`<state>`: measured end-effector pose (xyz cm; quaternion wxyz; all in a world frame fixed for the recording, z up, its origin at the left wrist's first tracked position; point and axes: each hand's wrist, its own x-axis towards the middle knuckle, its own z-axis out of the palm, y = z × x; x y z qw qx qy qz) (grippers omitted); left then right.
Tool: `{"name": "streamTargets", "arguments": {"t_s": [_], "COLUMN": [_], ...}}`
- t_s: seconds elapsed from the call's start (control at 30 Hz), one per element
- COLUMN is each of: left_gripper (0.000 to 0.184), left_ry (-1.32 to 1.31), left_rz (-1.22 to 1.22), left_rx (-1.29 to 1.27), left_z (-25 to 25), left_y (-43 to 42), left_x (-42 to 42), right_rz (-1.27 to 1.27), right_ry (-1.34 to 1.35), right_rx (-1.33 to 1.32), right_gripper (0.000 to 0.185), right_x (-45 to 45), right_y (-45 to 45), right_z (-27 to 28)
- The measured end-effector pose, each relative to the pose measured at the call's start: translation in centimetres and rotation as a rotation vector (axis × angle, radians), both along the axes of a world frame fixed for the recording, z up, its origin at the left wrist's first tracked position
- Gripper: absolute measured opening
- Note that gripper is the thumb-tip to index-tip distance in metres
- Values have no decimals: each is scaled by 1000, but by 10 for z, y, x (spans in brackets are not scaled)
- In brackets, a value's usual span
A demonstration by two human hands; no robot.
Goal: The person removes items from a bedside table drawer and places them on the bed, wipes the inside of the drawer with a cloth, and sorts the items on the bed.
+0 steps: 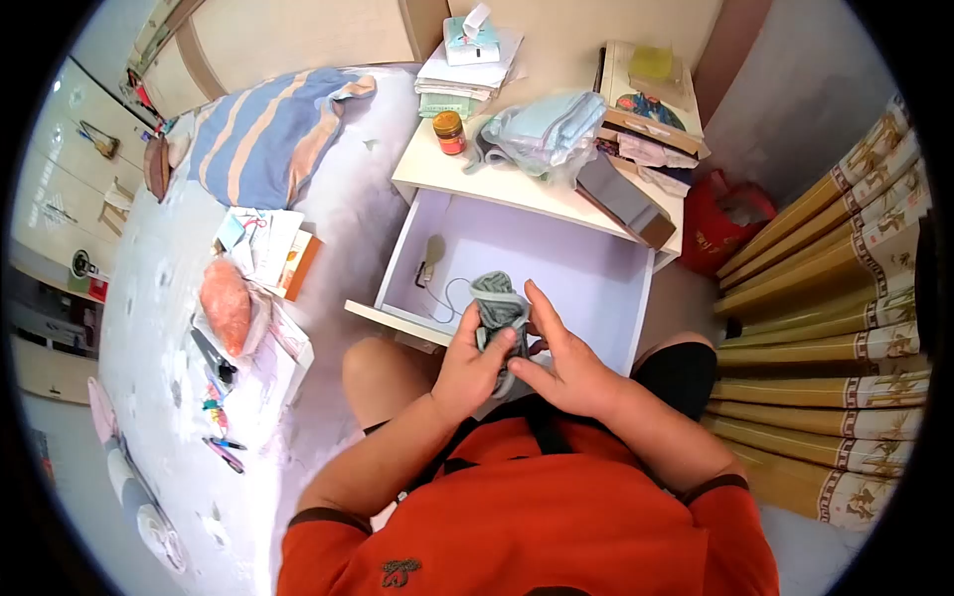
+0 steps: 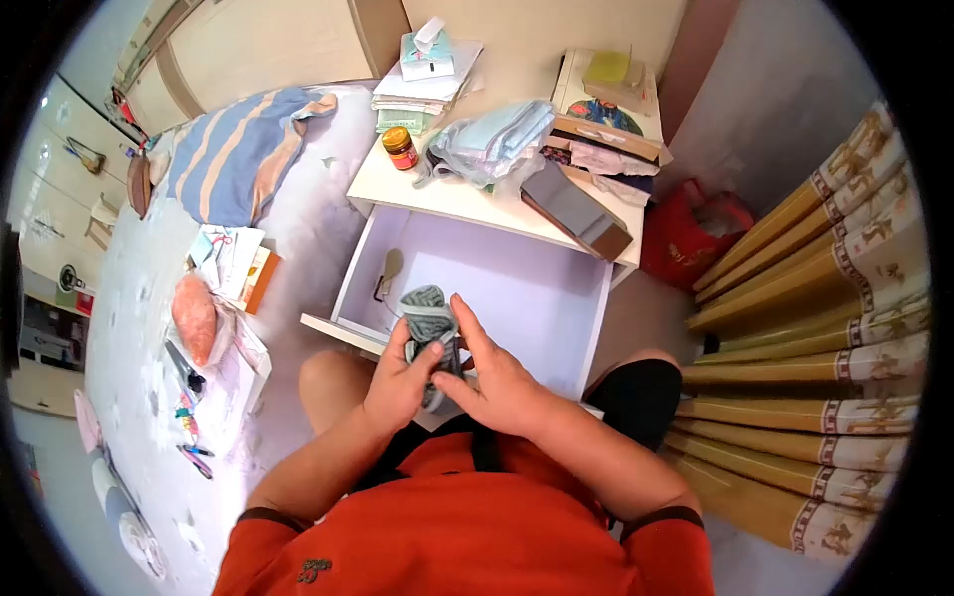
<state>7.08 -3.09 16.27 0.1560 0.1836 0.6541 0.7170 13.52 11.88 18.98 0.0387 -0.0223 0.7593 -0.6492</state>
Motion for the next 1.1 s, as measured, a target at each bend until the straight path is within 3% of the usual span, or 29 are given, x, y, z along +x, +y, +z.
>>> {"name": "streamTargets", "arguments": {"t_s": [0.07, 0.13, 0.17, 0.23, 0.27, 0.33, 0.4, 0.53, 0.73, 0.83, 0.9, 0.93, 1.0, 1.03, 1.1], "left_gripper": [31, 31, 33, 36, 35, 34, 30, 28, 28, 29, 34, 34, 39, 39, 41], "left_ry": [-454, -124, 33, 558, 627, 701, 848, 644, 607, 429, 238, 245, -502, -495, -474], "left_rz": [65, 290, 386, 348, 262, 162, -97, -128, -181, -205, 27, 17, 446, 431, 607], "left_rx": [155, -213, -376, -578, -702, -823, -1154, -1176, -1051, -1055, -906, -900, -381, -375, -20], "left_z": [-3, 22, 27, 5, 3, -11, -21, -12, -10, -15, -42, -51, -67, -77, -101], "left_y": [-12, -28, -39, -71, -78, -86, -86, -82, -80, -51, -22, -5, 29, 43, 67], "left_x": [-5, -19, -27, -60, -69, -77, -76, -67, -70, -82, -98, -106, -121, -125, -143], "right_rz": [-8, 70, 65, 150, 139, 92, 67, 52, 45, 54, 48, 50, 24, 13, 4], "right_ry": [49, 174, 172, -135, -138, -161, -119, -39, 53, 41, 20, 2, 16, 35, 36], "right_rx": [43, 766, 760, 926, 920, 937, 922, 907, 873, 878, 895, 913, 901, 885, 904], "right_gripper": [71, 71, 71, 57, 57, 38, 31, 19, 16, 13, 13, 12, 12, 12, 12], "right_x": [9, 25, 36, 52, 53, 55, 57, 64, 66, 65, 65, 65, 67, 68, 69], "right_y": [2, 20, 28, 37, 36, 33, 34, 37, 38, 36, 35, 34, 34, 34, 33], "right_z": [-6, -17, -27, -53, -60, -68, -70, -75, -79, -77, -77, -76, -76, -76, -76]}}
